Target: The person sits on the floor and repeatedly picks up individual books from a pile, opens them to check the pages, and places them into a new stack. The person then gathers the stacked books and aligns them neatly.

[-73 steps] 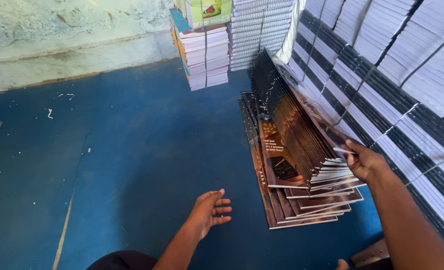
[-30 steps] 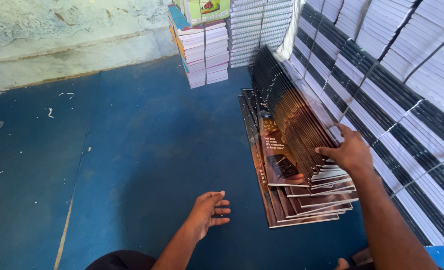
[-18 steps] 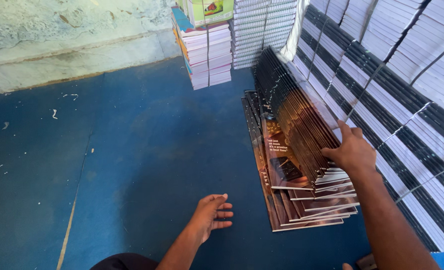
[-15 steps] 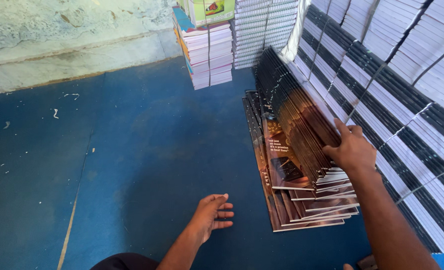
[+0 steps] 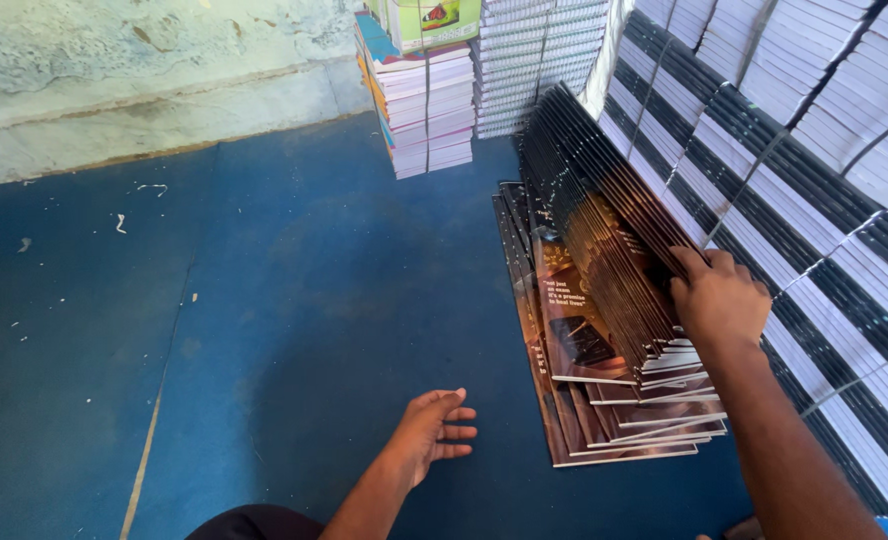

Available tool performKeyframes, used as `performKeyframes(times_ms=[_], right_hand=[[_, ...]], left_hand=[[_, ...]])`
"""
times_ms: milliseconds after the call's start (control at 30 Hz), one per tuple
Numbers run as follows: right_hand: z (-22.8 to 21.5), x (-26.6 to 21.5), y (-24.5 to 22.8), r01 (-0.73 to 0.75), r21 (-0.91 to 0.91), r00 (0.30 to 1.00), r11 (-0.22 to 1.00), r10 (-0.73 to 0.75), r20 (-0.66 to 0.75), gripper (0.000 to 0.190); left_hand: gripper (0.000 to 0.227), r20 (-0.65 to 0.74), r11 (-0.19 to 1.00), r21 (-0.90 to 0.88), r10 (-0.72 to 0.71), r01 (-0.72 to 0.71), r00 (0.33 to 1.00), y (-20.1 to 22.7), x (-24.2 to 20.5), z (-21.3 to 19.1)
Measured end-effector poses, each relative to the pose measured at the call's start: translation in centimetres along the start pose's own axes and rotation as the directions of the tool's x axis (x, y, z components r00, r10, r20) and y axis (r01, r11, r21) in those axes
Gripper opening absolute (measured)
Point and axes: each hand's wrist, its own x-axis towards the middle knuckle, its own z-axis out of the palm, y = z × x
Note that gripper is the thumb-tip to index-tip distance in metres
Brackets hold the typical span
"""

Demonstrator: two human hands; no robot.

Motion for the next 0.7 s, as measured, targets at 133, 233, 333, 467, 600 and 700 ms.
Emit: performKeyframes(times_ms=[133, 233, 333, 467, 600, 700], right_hand=[[-0.2, 1.0, -0.4, -0.186, 0.071, 0.967, 0.98, 0.17, 0.191, 0.092], [0.2, 1.7, -0.7, -0.143, -0.014, 0.95, 0.99, 0.141, 0.28, 0.09], [0.8, 0.9, -0.8, -0.021, -0.033, 0.948, 0.999, 0.03, 0.315, 0.048], [0.3, 0.5, -1.0, 0.027, -0.004, 0.954, 1.0, -0.024, 0.299, 0.035], [-1.7, 0.3, -1.8, 0.045, -0.033, 0.958, 0.998, -0.033, 0.286, 0.035], [-3.6, 0.0, -3.5, 0.069, -0.038, 0.947, 0.997, -0.053, 0.316, 0.04]], left_hand=[[0.043, 0.008, 1.0, 0.008, -0.009, 0.009, 1.0, -0.2, 0.2, 0.0], [0.044, 0.012, 1.0, 0.021, -0.01, 0.01, 1.0, -0.2, 0.3, 0.0], [0.043, -0.003, 0.998, 0.057, -0.036, 0.036, 0.999, -0.3, 0.6, 0.1], [0.047, 0.038, 0.999, 0.045, -0.023, 0.022, 0.999, -0.5, 1.2, 0.0], [0.052, 0.093, 1.0, 0.0, -0.019, 0.019, 0.995, -0.4, 2.2, -0.5], [0.057, 0.085, 0.999, 0.032, -0.02, 0.017, 0.996, 0.0, 3.0, -0.4]])
